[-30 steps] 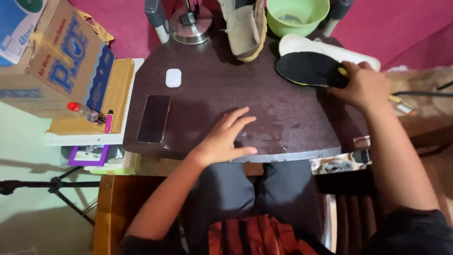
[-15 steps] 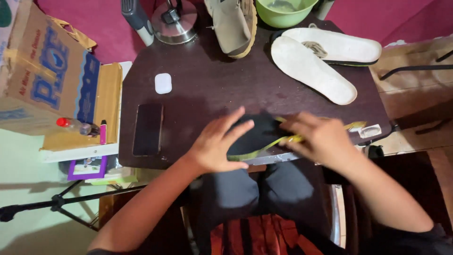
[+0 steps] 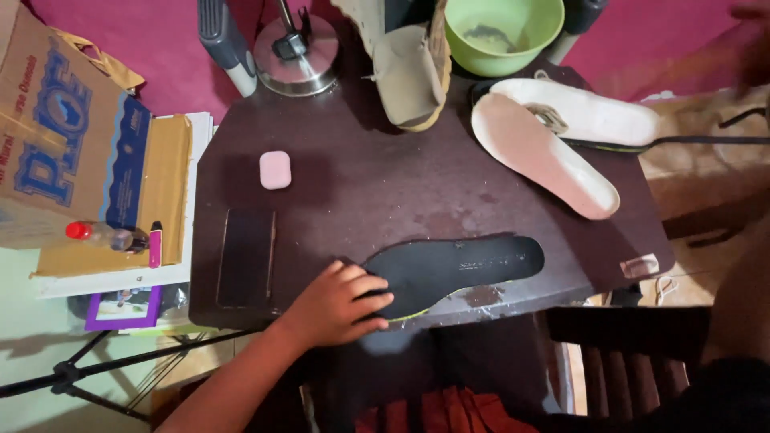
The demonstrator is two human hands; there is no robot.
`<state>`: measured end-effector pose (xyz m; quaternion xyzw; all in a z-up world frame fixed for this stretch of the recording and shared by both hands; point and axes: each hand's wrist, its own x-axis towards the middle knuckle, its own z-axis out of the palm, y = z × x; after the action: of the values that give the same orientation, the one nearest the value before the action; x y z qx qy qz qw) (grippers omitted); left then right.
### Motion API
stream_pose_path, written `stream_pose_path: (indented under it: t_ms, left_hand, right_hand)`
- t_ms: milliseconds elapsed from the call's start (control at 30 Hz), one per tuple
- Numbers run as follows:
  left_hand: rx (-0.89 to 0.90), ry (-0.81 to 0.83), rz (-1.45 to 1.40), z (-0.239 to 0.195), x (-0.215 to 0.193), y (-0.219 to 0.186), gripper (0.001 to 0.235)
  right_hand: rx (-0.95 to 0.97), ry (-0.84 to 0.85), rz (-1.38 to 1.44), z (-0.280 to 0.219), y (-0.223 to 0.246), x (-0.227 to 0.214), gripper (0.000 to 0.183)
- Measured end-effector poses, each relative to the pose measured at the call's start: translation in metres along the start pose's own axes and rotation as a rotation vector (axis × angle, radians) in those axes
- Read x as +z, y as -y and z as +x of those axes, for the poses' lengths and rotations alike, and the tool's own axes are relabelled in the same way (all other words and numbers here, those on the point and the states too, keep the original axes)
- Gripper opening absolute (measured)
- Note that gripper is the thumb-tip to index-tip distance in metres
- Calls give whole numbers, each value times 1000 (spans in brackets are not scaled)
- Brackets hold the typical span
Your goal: The person scrubs a black shoe insole with a toothbrush, repeatedly dipping the brush into a bowl of liquid and brushing the surface. They hold the insole steady with one hand while scrubbing with the other.
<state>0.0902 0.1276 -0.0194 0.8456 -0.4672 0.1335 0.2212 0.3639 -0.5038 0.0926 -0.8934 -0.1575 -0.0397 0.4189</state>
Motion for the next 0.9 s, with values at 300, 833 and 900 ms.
stream_pose_path:
  t_ms: [300,833,900]
  left_hand:
    - [-15,30,19,6,-6,-1,49]
    - [-279,192,-23,15,-8,-15,99]
    - [-332,151,20,13,-2,-28,106]
  right_hand:
    - [-203,-53,-218,124,113,153,9]
    - [-128,-64,505,-66,105,118,37]
    - [-198,56,645,-131,121,135,65]
